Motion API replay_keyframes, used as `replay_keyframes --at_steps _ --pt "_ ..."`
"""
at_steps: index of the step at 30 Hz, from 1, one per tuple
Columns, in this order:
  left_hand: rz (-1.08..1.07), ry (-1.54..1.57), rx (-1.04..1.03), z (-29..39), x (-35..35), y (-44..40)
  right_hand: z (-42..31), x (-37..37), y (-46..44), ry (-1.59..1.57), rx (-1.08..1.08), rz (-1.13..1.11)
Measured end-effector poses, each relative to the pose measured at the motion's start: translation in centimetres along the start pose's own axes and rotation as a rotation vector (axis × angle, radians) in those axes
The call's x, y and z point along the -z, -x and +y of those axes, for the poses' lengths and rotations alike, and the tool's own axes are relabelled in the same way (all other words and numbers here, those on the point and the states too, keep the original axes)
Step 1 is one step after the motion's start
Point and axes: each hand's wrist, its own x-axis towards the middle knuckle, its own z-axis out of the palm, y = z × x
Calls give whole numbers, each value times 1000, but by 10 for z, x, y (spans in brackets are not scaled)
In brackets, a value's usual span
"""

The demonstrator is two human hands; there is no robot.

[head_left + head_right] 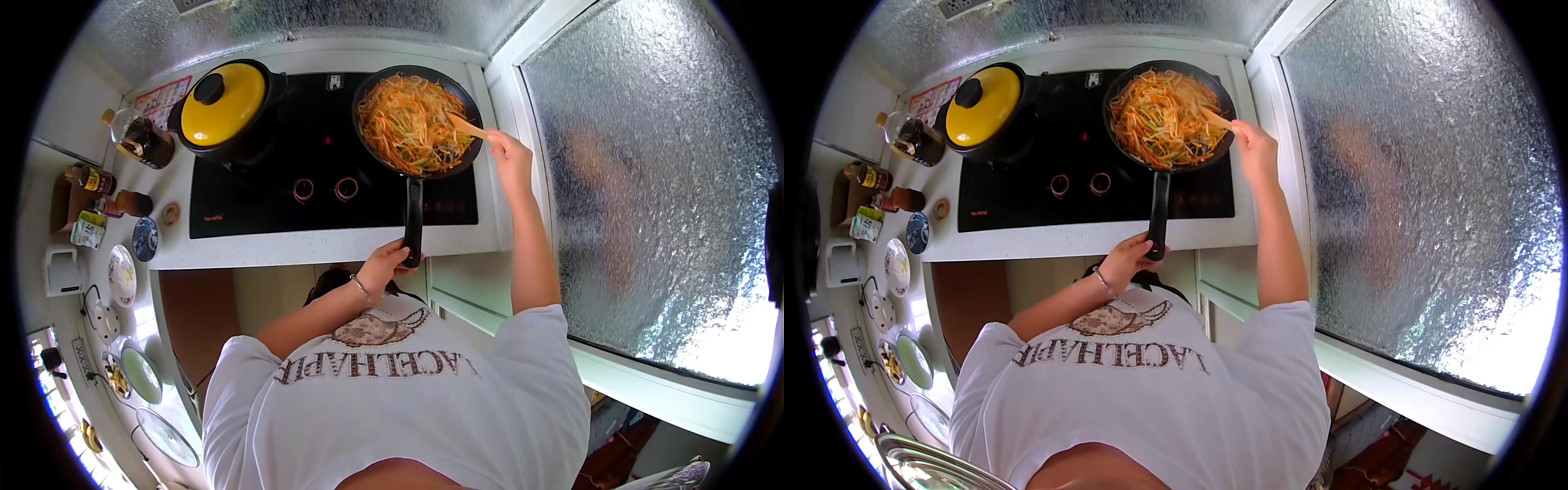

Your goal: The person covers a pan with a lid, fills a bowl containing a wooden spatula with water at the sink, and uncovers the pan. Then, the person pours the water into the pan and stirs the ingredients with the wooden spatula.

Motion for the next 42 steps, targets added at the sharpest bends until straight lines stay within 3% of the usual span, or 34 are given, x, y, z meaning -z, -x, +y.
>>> replay_keyframes --at_steps 3,6,11,17,21,27,33,35,37,39,40,42 --pt "-10 -12 -10 -1 3 -1 -5 15 -3 -135 -98 52" --pt "4 -16 -3 1 1 0 -2 33 -17 -17 -212 143" --pt "-14 -24 -1 3 0 2 -3 16 -29 -71 -253 77" --pt "2 -17 -9 1 0 0 -10 35 -53 233 103 102" --pt "3 -38 0 5 -2 3 -4 20 -50 210 122 -10" --pt "-34 -51 0 1 3 -1 -6 16 -45 218 145 133" --pt "-21 -25 3 2 1 0 -23 30 -37 176 102 75" --pt "-19 -35 7 3 1 1 -24 49 -37 317 88 76" --pt "-22 -46 6 3 1 -1 -25 47 -38 278 -18 22" --pt "-29 16 5 1 2 -1 -33 31 -33 145 -258 -113" --pt "-31 14 8 0 2 0 -38 27 -33 216 -134 -103" --pt "-32 -11 18 3 3 0 -43 35 -35 145 -154 -49"
